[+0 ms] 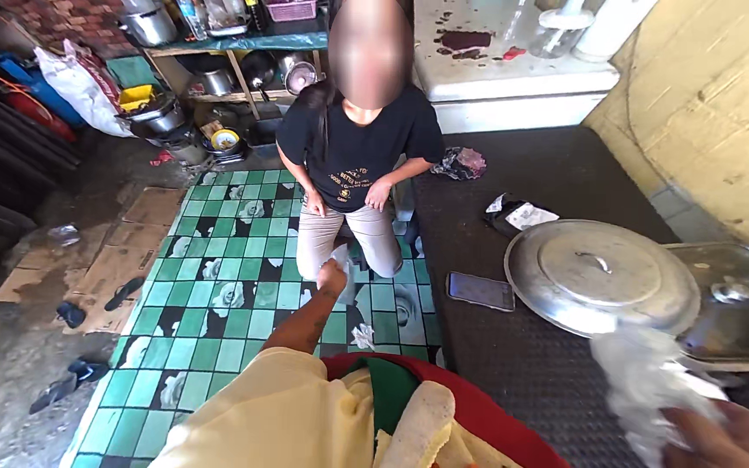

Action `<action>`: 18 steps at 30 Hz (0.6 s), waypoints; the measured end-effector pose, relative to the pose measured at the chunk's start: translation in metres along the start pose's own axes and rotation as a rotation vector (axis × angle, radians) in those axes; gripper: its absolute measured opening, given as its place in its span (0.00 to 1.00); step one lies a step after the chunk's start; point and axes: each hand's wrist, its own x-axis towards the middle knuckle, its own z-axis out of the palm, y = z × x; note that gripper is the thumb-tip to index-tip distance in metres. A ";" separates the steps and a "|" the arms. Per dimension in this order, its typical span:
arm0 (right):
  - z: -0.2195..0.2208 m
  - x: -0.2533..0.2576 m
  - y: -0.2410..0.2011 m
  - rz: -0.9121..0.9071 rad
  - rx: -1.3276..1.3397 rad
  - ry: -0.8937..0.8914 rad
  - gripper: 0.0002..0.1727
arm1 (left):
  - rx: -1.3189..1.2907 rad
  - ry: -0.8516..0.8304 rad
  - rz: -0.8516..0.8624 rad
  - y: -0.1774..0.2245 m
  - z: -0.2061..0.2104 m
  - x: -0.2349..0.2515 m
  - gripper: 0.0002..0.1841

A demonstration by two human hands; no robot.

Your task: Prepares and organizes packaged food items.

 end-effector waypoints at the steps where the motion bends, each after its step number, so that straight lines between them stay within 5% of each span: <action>1: 0.007 0.004 -0.011 -0.094 0.050 -0.057 0.09 | -0.071 -0.001 0.055 0.009 0.003 0.000 0.18; 4: 0.036 0.014 -0.048 -0.315 0.214 -0.122 0.09 | -0.426 -0.083 0.210 0.052 0.014 -0.018 0.20; 7: 0.075 0.023 -0.068 -0.413 0.298 -0.058 0.11 | -0.777 -0.372 0.307 0.111 0.015 -0.068 0.21; 11: 0.093 0.034 -0.086 -0.395 0.409 0.006 0.12 | -0.803 -0.750 0.671 0.162 0.004 -0.138 0.23; 15: 0.094 0.036 -0.095 -0.237 0.613 0.088 0.13 | -0.602 -0.896 1.020 0.173 0.008 -0.172 0.28; 18: 0.088 0.031 -0.103 0.172 1.075 0.071 0.09 | -0.569 -0.952 1.068 0.168 0.018 -0.180 0.38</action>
